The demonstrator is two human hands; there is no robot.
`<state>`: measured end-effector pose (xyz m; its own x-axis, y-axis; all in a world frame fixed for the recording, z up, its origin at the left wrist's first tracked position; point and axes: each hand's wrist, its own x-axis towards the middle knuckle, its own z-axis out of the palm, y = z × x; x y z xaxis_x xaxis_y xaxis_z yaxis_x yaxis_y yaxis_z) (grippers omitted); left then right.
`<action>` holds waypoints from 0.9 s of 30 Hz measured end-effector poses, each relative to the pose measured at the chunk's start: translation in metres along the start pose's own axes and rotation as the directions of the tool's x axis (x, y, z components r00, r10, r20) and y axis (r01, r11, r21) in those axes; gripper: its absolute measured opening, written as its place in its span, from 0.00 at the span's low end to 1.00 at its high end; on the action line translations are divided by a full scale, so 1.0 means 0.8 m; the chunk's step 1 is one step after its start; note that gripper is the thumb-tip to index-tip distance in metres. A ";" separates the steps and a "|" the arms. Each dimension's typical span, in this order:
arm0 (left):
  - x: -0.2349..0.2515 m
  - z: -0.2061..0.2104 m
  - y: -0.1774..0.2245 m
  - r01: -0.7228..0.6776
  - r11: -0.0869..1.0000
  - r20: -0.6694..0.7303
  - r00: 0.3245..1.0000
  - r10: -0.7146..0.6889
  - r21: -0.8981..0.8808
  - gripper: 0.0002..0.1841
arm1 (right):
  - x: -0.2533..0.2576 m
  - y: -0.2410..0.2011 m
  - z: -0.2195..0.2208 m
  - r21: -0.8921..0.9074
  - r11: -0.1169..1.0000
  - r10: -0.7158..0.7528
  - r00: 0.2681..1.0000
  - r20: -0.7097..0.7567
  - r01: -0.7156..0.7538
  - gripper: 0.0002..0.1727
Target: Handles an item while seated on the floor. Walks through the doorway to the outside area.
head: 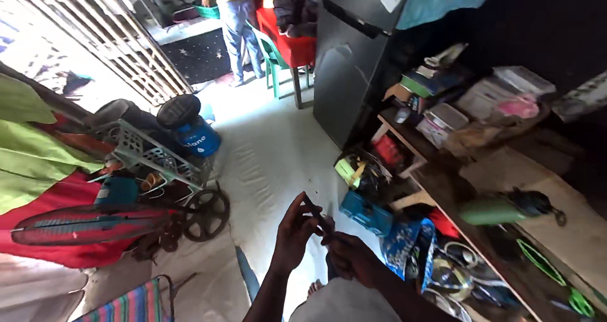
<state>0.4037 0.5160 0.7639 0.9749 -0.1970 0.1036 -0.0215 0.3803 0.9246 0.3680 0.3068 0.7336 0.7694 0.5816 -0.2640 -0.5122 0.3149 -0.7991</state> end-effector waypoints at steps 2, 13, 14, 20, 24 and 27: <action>0.037 -0.019 -0.009 0.001 1.000 -0.059 0.998 0.000 0.021 0.37 | 0.046 -0.012 -0.025 0.015 0.999 0.027 0.998 0.053 -0.028 0.20; 0.323 -0.078 -0.007 -0.020 0.999 -0.476 0.879 0.032 0.030 0.39 | 0.326 -0.222 -0.144 -0.221 0.968 0.162 0.967 0.197 -0.117 0.23; 0.347 -0.083 -0.007 -0.022 1.000 -0.498 0.867 0.026 0.015 0.38 | 0.348 -0.238 -0.150 -0.248 0.961 0.169 0.968 0.187 -0.120 0.23; 0.467 -0.181 -0.031 0.100 0.978 -0.607 0.794 0.034 0.186 0.33 | 0.498 -0.304 -0.177 -0.345 0.913 0.238 0.971 0.024 -0.216 0.21; 0.521 -0.271 -0.045 0.202 0.680 -0.491 0.831 0.262 0.705 0.24 | 0.623 -0.328 -0.208 -0.549 0.759 0.332 0.933 -0.137 -0.351 0.21; 0.597 -0.323 -0.033 0.129 0.458 -0.263 0.934 0.243 0.880 0.19 | 0.722 -0.363 -0.218 -0.654 0.616 0.435 0.882 -0.183 -0.439 0.21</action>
<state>0.9274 0.6452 0.6946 0.9633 0.1460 0.2250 -0.0794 -0.6460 0.7592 1.0281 0.4204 0.7190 0.5258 0.5125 -0.6789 -0.4036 -0.5522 -0.7295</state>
